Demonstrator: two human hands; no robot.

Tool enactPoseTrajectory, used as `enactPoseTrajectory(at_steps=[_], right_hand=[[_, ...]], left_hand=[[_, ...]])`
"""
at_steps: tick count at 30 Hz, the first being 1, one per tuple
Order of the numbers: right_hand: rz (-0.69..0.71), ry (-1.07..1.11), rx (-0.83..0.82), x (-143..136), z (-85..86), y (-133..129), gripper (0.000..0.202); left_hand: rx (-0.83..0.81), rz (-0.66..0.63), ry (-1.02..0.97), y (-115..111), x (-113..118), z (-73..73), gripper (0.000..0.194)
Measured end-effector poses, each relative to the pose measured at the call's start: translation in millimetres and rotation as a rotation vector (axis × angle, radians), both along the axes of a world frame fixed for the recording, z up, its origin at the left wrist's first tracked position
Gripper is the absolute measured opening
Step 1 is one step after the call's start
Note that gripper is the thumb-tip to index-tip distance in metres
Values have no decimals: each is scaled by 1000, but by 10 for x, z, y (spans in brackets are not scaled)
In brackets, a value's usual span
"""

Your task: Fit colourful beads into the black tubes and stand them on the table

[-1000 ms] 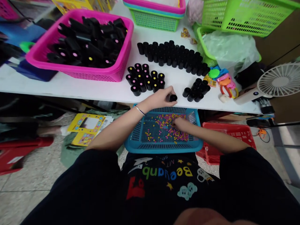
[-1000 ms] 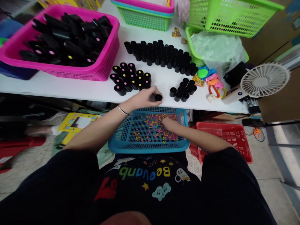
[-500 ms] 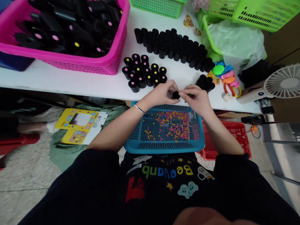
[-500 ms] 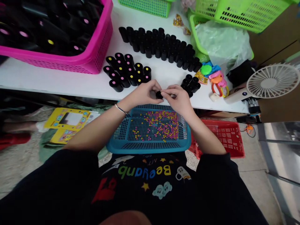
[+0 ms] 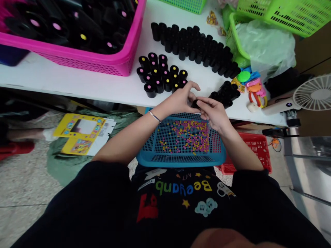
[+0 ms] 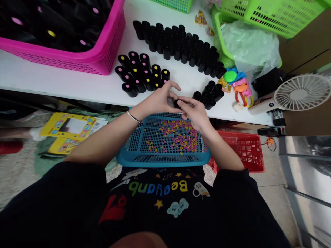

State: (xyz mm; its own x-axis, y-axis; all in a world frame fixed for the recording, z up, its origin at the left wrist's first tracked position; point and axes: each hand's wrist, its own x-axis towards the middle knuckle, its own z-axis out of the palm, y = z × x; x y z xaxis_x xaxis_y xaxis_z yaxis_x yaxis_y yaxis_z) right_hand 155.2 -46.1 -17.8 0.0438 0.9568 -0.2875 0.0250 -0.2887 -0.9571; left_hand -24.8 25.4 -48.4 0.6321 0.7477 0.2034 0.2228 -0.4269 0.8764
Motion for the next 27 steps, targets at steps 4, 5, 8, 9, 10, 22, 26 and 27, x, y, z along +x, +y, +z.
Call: enactPoseTrajectory(at_steps=[4, 5, 8, 9, 10, 22, 26, 27], right_hand=[[-51, 51, -97, 11, -6, 30, 25], [-65, 60, -110, 7, -5, 45, 22], [-92, 68, -118, -25, 1, 106, 17], [-95, 63, -119, -39, 4, 124, 17], [-95, 56, -122, -52, 7, 135, 17], [218, -398, 44, 182, -347, -625, 22], [860, -933, -2, 210, -442, -697, 22], [954, -1011, -24, 194, -467, -700, 23]], left_hand=[[-32, -18, -12, 20, -18, -13, 74], [-40, -20, -14, 23, -25, -13, 75], [-48, -25, -13, 28, -43, -12, 75], [-45, -28, -9, 30, -47, -13, 74], [-39, -29, -4, 32, -49, -14, 73], [459, 225, 320, -362, 6, 144, 31], [495, 452, 521, -340, -76, 290, 31], [473, 484, 548, -304, -97, 327, 33]])
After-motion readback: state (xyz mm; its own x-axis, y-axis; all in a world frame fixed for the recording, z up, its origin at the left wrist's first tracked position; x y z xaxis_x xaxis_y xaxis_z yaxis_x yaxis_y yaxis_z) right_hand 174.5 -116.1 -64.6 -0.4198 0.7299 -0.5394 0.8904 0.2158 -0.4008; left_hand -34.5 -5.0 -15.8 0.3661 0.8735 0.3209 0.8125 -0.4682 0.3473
